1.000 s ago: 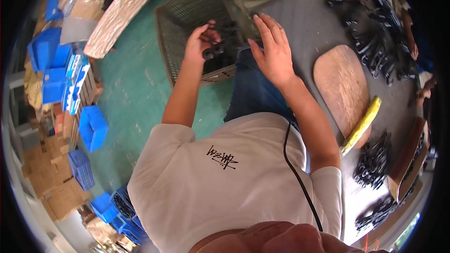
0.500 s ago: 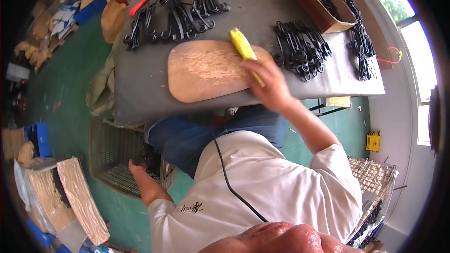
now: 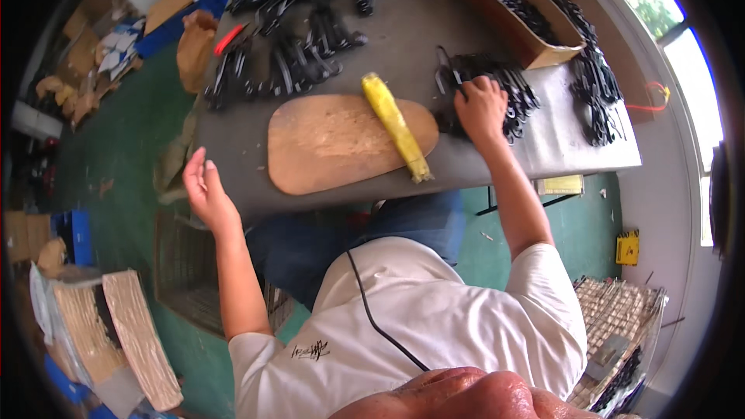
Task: The recorder is cleaning or polishing small black plastic hooks using a textured yellow tool and sorting them into a collection basket.
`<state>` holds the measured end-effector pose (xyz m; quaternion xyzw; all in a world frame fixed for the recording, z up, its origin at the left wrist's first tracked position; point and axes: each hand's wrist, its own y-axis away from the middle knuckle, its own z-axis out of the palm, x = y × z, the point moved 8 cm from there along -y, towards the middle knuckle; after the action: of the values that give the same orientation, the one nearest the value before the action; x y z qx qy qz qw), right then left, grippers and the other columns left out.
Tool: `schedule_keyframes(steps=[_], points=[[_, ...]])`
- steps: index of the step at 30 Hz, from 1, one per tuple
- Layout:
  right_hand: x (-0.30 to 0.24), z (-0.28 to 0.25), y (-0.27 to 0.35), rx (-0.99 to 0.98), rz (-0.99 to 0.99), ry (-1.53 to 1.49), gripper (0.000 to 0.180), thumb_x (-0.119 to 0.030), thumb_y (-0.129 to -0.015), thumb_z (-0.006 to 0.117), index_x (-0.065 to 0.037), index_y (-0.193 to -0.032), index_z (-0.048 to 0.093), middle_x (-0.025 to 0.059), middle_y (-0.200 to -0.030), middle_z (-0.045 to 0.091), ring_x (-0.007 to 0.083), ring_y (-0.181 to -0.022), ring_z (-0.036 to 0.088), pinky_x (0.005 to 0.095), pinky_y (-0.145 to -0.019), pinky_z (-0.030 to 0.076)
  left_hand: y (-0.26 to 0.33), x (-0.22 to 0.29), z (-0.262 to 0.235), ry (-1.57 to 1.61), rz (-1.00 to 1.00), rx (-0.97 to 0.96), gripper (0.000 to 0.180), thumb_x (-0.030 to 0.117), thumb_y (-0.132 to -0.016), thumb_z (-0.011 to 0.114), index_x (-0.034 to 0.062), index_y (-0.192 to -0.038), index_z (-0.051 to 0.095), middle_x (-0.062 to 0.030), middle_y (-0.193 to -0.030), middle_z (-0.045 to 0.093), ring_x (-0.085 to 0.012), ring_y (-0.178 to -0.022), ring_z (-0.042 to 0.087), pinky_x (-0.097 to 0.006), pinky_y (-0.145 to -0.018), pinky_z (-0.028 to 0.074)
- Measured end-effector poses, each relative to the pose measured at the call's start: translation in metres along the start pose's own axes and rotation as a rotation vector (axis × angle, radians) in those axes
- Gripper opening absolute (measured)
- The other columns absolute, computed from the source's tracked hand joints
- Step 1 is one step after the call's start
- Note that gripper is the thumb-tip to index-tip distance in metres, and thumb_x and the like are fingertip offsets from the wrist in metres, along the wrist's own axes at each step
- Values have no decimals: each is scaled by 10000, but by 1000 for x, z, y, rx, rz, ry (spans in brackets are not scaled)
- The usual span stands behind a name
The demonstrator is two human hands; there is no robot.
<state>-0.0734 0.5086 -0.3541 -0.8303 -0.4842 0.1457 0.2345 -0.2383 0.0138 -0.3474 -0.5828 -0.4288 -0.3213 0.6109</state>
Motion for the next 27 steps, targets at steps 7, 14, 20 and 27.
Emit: schedule_keyframes(steps=[7, 14, 20, 27], points=[[-93, -74, 22, 262, -273, -674, 215, -116, -666, 744, -121, -874, 690, 54, -764, 567, 282, -743, 580, 414, -663, 448, 50, 33, 185, 432, -391, -734, 641, 259, -979, 642, 26, -1515, 380, -100, -1467, 494, -81, -980, 521, -231, -912, 416], [-127, -52, 57, -92, -244, -923, 393, -266, -854, 736, -60, -1181, 663, 122, -941, 578, 306, -929, 593, 410, -827, 487, 52, 55, 231, 693, -610, -849, 361, 327, -1033, 574, 41, -1235, 662, -6, -933, 704, 1, -634, 390, -161, -551, 306], [-122, 12, 80, -334, -145, -534, 756, -383, -832, 725, -63, -1456, 443, 143, -1055, 570, 333, -1024, 605, 427, -873, 501, 32, 38, 207, 359, -388, -702, 327, 306, -1050, 546, 49, -1206, 674, -62, -1052, 724, -1, -787, 519, -172, -653, 347], [-91, 31, 101, -938, 503, -1531, 586, -197, -973, 564, -10, -1493, 371, 144, -1058, 649, 210, -869, 649, 341, -758, 544, 22, 33, 217, 317, -309, -797, 322, 290, -1036, 566, 41, -1220, 651, -19, -1014, 703, -43, -890, 580, -199, -706, 382]])
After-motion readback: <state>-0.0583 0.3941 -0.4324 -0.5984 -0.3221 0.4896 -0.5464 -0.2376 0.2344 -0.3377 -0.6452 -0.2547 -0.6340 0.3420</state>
